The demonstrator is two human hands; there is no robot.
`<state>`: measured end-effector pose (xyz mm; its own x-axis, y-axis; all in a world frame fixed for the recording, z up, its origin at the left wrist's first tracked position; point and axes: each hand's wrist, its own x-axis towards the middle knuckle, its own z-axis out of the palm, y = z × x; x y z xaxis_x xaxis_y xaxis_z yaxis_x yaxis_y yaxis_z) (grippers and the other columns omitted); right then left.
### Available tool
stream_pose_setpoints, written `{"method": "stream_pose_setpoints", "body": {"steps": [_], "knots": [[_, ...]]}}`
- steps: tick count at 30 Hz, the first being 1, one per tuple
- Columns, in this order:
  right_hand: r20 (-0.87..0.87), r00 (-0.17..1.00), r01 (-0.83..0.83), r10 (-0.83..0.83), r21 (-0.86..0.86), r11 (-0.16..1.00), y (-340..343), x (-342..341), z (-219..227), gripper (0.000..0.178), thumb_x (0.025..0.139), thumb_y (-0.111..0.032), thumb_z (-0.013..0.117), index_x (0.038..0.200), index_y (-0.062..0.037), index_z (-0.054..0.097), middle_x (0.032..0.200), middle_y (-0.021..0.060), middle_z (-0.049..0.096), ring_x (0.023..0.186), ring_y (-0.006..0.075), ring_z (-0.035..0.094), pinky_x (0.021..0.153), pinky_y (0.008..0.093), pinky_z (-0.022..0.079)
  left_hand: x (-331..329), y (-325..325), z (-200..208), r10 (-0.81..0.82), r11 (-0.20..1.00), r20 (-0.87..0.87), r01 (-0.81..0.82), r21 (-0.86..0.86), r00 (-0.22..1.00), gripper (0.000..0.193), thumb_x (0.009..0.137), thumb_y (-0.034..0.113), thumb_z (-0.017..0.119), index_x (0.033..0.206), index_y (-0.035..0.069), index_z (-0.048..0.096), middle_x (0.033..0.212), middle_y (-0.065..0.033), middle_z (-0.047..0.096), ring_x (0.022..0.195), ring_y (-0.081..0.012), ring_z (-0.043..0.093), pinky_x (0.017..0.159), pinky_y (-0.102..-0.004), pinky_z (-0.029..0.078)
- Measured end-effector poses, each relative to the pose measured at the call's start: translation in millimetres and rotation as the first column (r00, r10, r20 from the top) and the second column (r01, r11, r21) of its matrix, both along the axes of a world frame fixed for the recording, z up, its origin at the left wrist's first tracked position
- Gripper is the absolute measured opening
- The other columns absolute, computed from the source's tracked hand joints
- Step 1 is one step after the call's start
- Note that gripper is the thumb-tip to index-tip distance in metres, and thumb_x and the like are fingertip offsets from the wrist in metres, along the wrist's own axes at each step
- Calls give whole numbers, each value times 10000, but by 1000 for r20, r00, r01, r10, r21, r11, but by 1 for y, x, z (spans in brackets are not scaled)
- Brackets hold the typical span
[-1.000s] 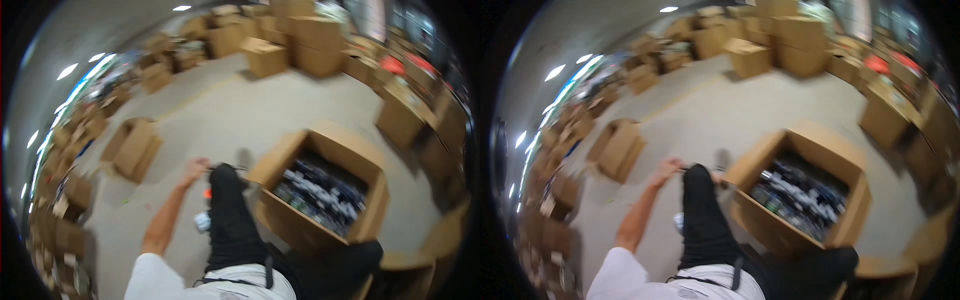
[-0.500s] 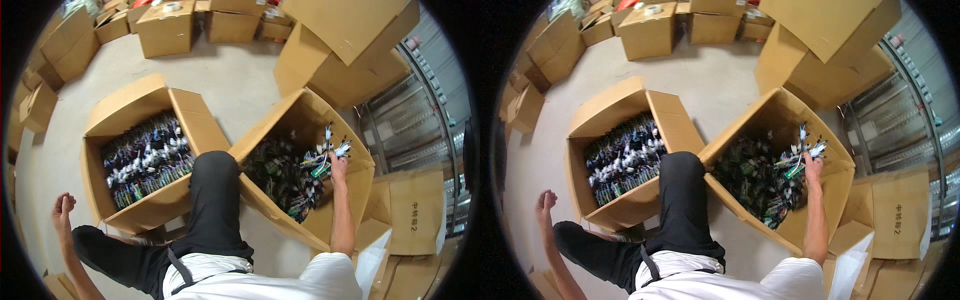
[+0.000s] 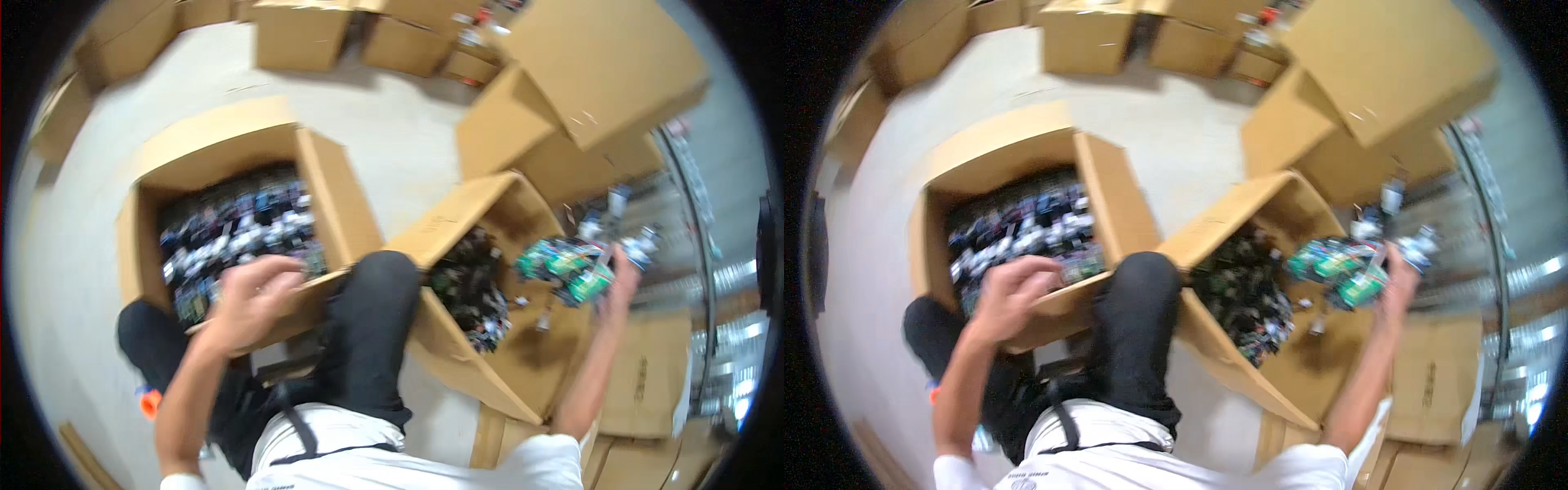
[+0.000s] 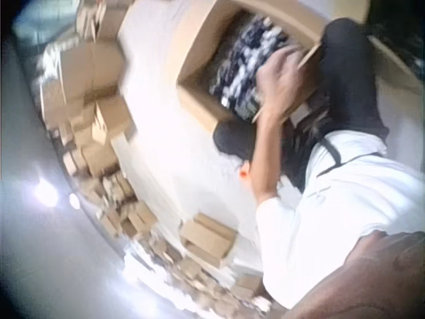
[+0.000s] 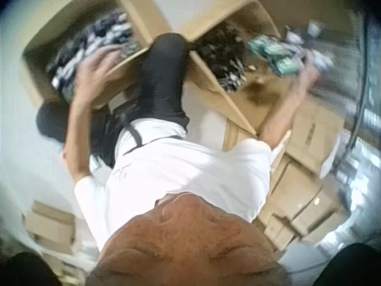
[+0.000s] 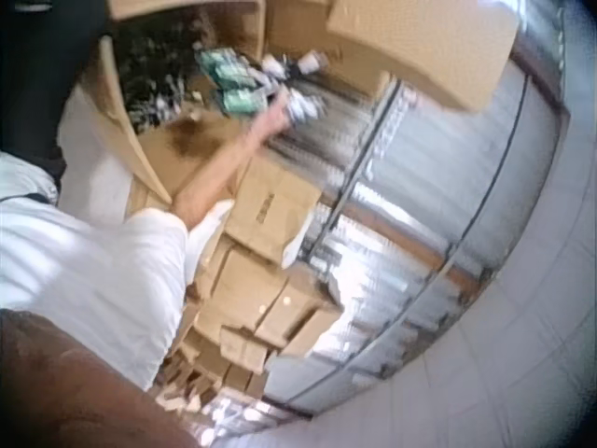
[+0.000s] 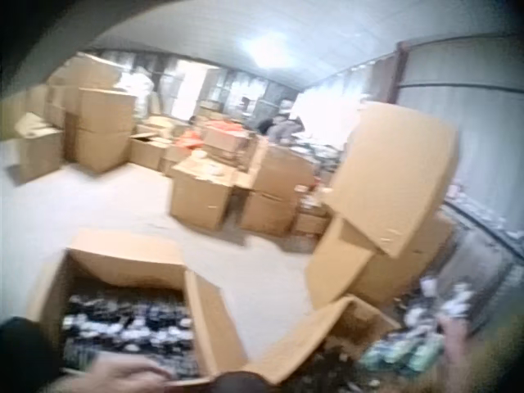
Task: The person takes wired circuit board assemblies from a cardboard box, aligns them by hand, and packs them neatly in rows into another cardboard box.
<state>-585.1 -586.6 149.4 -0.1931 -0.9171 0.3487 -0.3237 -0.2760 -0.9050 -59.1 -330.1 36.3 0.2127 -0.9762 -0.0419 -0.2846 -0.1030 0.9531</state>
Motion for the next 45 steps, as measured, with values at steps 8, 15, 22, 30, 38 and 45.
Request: {"method": "stream_pose_setpoints", "body": {"steps": [8, 15, 22, 30, 38, 45], "knots": [[-4, 973, -231, 233, -134, 964, 55, 152, 59, 270, 957, -254, 636, 1050, -4, 681, 943, 66, 680, 857, 120, 628, 768, 293, 514, -96, 1, -58, -347, 938, -644, 260, -230, 682, 424, 1065, 334, 486, 1187, -48, 623, 1051, -89, 683, 990, -151, 635, 890, -305, 511], [38, 725, -687, 688, -29, 726, 74, 286, 83, 306, 913, -345, 622, 915, -54, 528, 854, 62, 510, 806, 159, 528, 736, 300, 465, -33, 9, -30, 80, 970, -627, -204, -129, 775, 456, 1070, 377, 459, 1173, -26, 647, 1047, -88, 688, 974, -152, 640, 860, -309, 516], [267, -157, -987, 951, -69, -143, 84, 396, 57, 314, 864, -283, 778, 866, -62, 556, 754, 144, 618, 722, 261, 640, 654, 372, 559, 100, -9, -18, 316, 802, -553, -528, -279, 771, 821, 1047, 612, 168, 1242, -24, 648, 1219, -117, 668, 1170, -217, 585, 1071, -379, 398], [212, 94, -858, 973, 512, -29, 92, 500, -2, 215, 872, -212, 679, 961, -16, 669, 875, 18, 662, 793, 104, 595, 735, 276, 480, 30, 0, -86, -161, 974, -962, -190, -120, -221, 922, 874, 815, 374, 1425, 84, 483, 1298, -109, 616, 1172, -268, 598, 1040, -431, 468], [286, 387, -729, 876, 678, 100, 109, 549, -70, 309, 984, -267, 610, 1170, -20, 607, 1003, 41, 682, 845, 83, 628, 745, 238, 527, 47, 12, -129, -387, 892, -798, -408, -195, -463, 853, 908, 782, 369, 1403, 103, 515, 1311, -138, 626, 1159, -316, 621, 1013, -478, 500], [360, 284, -768, 889, 640, -14, 126, 488, -93, 752, 914, -274, 718, 1452, 78, 325, 1345, 171, 523, 1168, 212, 574, 993, 339, 480, 60, 28, -99, -316, 871, -914, -461, -171, -256, 876, 938, 751, 333, 1489, 74, 409, 1395, -143, 567, 1201, -282, 608, 1001, -431, 522]]}}
